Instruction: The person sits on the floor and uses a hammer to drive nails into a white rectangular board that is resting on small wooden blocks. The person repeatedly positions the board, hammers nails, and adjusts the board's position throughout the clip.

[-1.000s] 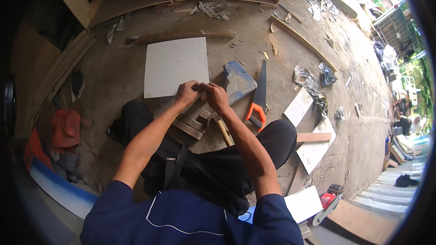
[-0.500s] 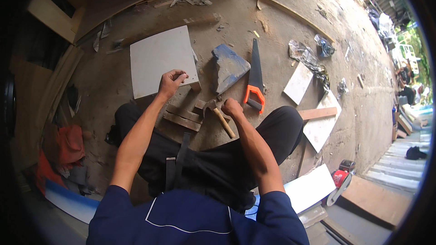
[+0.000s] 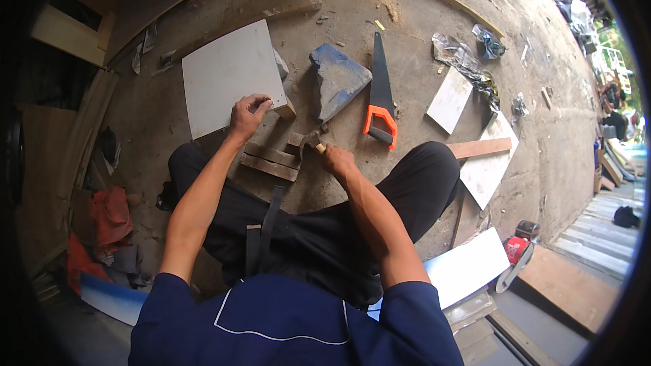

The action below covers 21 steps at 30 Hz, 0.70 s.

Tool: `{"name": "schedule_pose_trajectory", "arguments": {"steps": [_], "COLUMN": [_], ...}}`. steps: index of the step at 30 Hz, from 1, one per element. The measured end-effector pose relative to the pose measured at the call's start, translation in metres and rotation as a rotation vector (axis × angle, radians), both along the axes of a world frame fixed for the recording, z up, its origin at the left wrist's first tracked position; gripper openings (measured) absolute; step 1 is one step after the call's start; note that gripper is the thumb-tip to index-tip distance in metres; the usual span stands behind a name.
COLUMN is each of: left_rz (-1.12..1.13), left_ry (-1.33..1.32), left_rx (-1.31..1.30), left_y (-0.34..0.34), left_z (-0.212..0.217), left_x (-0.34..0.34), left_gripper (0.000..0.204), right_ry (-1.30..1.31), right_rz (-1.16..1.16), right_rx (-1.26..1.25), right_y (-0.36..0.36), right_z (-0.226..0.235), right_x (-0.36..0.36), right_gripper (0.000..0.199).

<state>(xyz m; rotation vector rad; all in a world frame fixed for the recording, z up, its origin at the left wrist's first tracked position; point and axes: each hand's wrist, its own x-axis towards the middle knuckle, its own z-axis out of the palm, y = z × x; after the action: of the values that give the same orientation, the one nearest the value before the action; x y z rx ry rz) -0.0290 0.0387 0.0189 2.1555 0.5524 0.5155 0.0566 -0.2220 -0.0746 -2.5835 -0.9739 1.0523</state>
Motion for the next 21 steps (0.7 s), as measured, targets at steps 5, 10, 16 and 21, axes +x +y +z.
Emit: {"name": "schedule_pose_trajectory", "arguments": {"steps": [5, 10, 16, 21], "left_rz": [-0.018, -0.030, -0.018, -0.020], "left_ry": [-0.029, -0.016, -0.012, -0.051], "left_rx": [0.083, 0.124, 0.165, 0.283], "left_y": [-0.001, -0.003, -0.003, -0.006], "left_z": [-0.002, -0.005, -0.006, -0.009], "left_x": [0.003, 0.004, 0.002, 0.003], "left_gripper": [0.015, 0.013, 0.012, 0.012], "right_ry": [0.000, -0.003, -0.023, -0.032], "right_rz": [-0.004, -0.007, 0.006, -0.006], "right_rx": [0.048, 0.084, 0.047, 0.033], "right_y": [-0.005, -0.007, -0.001, 0.000], "right_z": [-0.019, -0.025, -0.019, -0.026], "right_x": [0.003, 0.002, 0.000, 0.000], "right_gripper": [0.027, 0.027, 0.024, 0.025]}}
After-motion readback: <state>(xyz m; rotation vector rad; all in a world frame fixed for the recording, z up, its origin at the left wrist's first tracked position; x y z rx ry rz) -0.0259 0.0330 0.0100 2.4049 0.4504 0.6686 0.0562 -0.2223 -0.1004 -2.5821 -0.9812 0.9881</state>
